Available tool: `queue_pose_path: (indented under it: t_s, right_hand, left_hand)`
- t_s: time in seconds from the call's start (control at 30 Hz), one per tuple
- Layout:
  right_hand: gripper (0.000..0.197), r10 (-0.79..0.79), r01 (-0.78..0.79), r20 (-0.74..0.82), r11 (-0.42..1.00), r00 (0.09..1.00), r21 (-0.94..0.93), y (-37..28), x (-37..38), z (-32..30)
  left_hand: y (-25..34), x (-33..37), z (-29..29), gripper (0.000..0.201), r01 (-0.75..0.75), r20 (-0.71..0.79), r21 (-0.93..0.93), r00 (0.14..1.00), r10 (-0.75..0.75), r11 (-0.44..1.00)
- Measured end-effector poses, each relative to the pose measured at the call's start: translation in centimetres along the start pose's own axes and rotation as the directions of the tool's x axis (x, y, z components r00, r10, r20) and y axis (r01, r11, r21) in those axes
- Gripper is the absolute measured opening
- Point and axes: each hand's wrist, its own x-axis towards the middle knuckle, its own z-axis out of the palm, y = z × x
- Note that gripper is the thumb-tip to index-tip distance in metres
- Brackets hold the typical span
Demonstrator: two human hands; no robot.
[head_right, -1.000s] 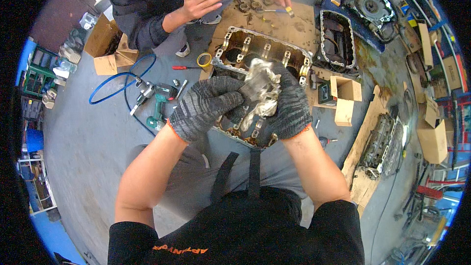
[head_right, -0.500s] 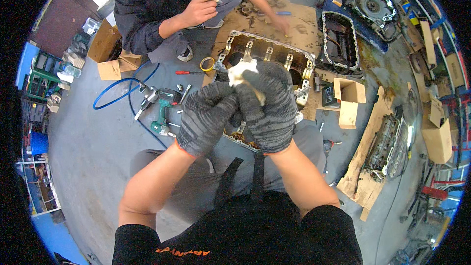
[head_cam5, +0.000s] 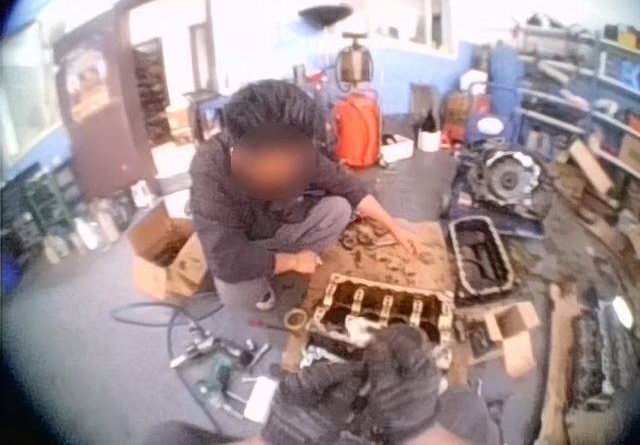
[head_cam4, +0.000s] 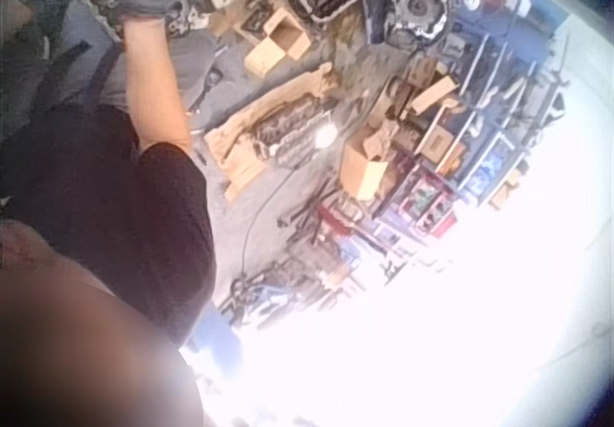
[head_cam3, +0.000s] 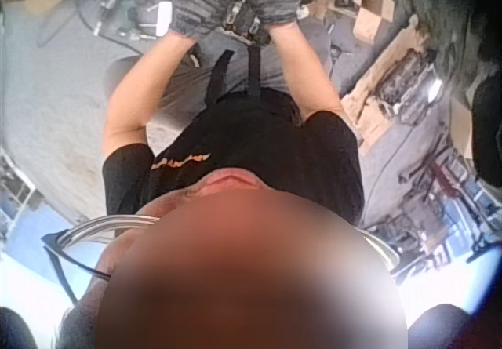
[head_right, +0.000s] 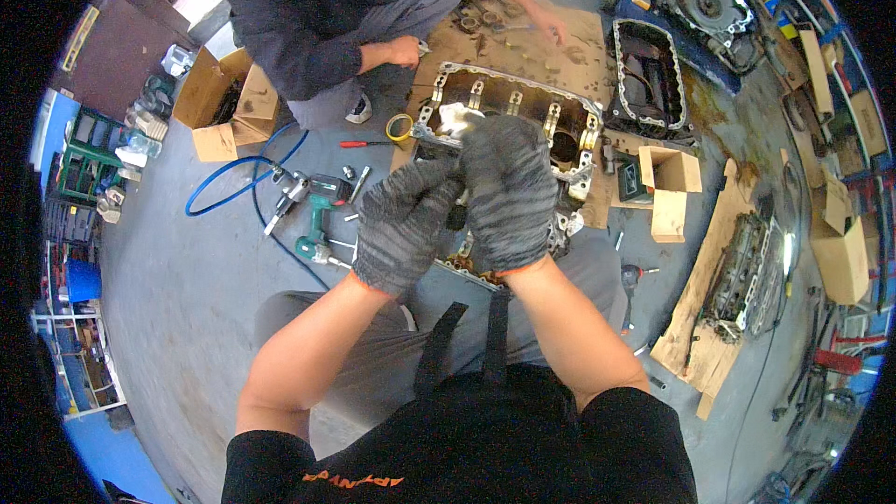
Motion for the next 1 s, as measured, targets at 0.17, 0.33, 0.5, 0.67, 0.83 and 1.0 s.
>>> queue_pose_path:
  t_s: [0.17,0.33,0.5,0.67,0.83,1.0]
  right_hand:
    - [0.031,-0.302,0.3,0.004,0.947,0.953,-0.111,-0.9,-0.1,1.1]
    - [0.032,-0.298,0.296,0.121,0.955,0.947,0.032,1.5,-0.7,-0.3]
    - [0.026,-0.163,0.127,0.253,0.98,0.953,0.156,5.7,-5.1,-0.1]
    - [0.047,0.38,0.188,0.709,0.792,0.595,-0.581,16.0,-3.9,-2.6]
    - [0.046,0.665,-0.485,0.062,0.602,0.745,-0.634,30.6,4.7,-4.1]
    - [0.069,0.698,-0.276,0.143,0.451,0.702,-0.849,38.6,9.8,0.4]
  left_hand:
    - [-2.1,0.4,-1.0,0.018,-0.06,0.099,0.196,0.994,0.041,0.979]
    - [-2.3,-0.4,0.5,0.018,0.382,0.153,-0.404,0.924,-0.35,0.831]
    - [-3.1,0.7,-1.8,0.031,0.689,0.152,-0.354,0.71,-0.688,0.633]
    - [-4.9,0.4,-5.7,0.026,0.382,0.053,-0.779,0.83,-0.555,0.498]
    - [-3.8,-1.5,-5.3,0.022,0.4,0.111,-0.833,0.797,-0.593,0.381]
    - [-2.5,-2.6,-4.1,0.017,0.487,0.189,-0.856,0.606,-0.773,0.172]
